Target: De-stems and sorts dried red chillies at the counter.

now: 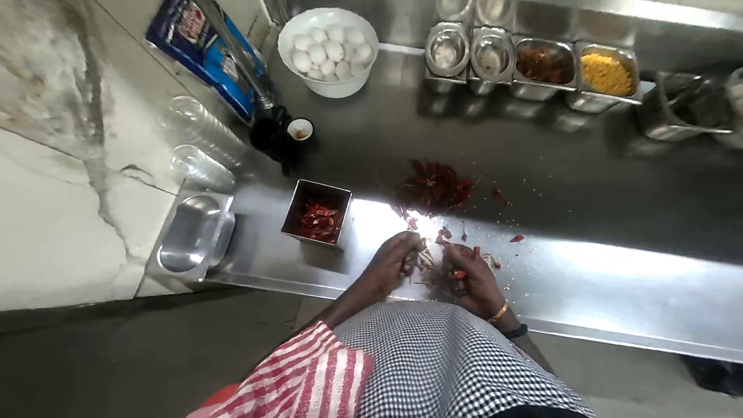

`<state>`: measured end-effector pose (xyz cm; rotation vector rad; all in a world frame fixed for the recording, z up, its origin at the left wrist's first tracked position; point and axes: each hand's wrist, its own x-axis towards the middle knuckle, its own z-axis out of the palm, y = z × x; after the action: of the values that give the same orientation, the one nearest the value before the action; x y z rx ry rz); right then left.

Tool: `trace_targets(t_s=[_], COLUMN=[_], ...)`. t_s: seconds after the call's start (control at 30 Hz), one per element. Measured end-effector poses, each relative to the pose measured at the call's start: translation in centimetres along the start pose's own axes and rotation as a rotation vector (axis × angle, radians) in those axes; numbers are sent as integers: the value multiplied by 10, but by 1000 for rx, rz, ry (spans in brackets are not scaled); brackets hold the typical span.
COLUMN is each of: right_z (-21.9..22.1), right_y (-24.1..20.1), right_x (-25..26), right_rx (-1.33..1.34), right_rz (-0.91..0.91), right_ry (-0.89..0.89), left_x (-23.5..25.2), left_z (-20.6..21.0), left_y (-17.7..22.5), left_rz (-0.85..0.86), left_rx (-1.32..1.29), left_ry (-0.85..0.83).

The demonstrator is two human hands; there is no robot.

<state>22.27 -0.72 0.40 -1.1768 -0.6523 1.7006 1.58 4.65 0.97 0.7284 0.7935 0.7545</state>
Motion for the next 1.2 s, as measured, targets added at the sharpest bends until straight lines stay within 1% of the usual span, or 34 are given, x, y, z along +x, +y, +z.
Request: trace_targets(t_s=[0.03,0.07,0.1,0.17,0.2,0.27,0.33,0.37,0.43,0.5,0.53,0.63,0.73,0.77,0.8,0.87,0.93,1.0,1.1,1.13,1.2], right_z=[-9,-19,-24,-19,-15,-16,-21,-23,-21,-19,-19,-23,-26,-27,-26,-24,-17,-11,-7,-11,-8], right_y=[3,5,3,-9,-12,-11,-4,-2,-1,-3,-3,-3,-3,-4,-4,-9,-20,-32,-47,-49,-56], right_x=[-7,-19,-27,-33,-34,-31,-18,-14,-13,-17,-18,-21,-21,-21,-21,-28,-36,-21,4,20,41], right_rx=[103,137,156,151,145,143,263,309,315,224,173,68,50,48,46,-27,-212,-493,-1015,-1168,-1419], right_rz=[-13,-50,-79,-73,-59,-55,-59,-59,-42,-33,-28,-12,-18,-19,-23,-29,-21,-30,-164,-162,-75], right_ry=[-47,-120,-156,-124,-97,-94,-144,-164,-171,-133,-101,-26,-42,-46,-38,-3,101,201,215,208,148], left_x=[2,3,5,8,11,22,37,43,55,61,62,61,55,53,52,52,54,58,58,57,52], left_z=[-2,-5,-9,-13,-15,-20,-22,-22,-23,-21,-20,-26,-26,-25,-25,-22,-15,-11,-9,-8,-7], left_y=[6,13,18,29,34,38,41,43,45,44,43,33,31,32,33,34,33,31,27,26,23], left_rz=[17,40,69,121,160,269,333,328,259,211,213,303,375,374,361,337,293,275,271,267,300], left_rx=[252,524,766,1129,1239,1371,1462,1510,1626,1671,1679,1626,1553,1541,1548,1593,1652,1667,1660,1645,1581], left_ry=[81,120,123,92,86,117,131,120,67,36,36,85,178,177,142,14,-94,-131,-119,-99,-52])
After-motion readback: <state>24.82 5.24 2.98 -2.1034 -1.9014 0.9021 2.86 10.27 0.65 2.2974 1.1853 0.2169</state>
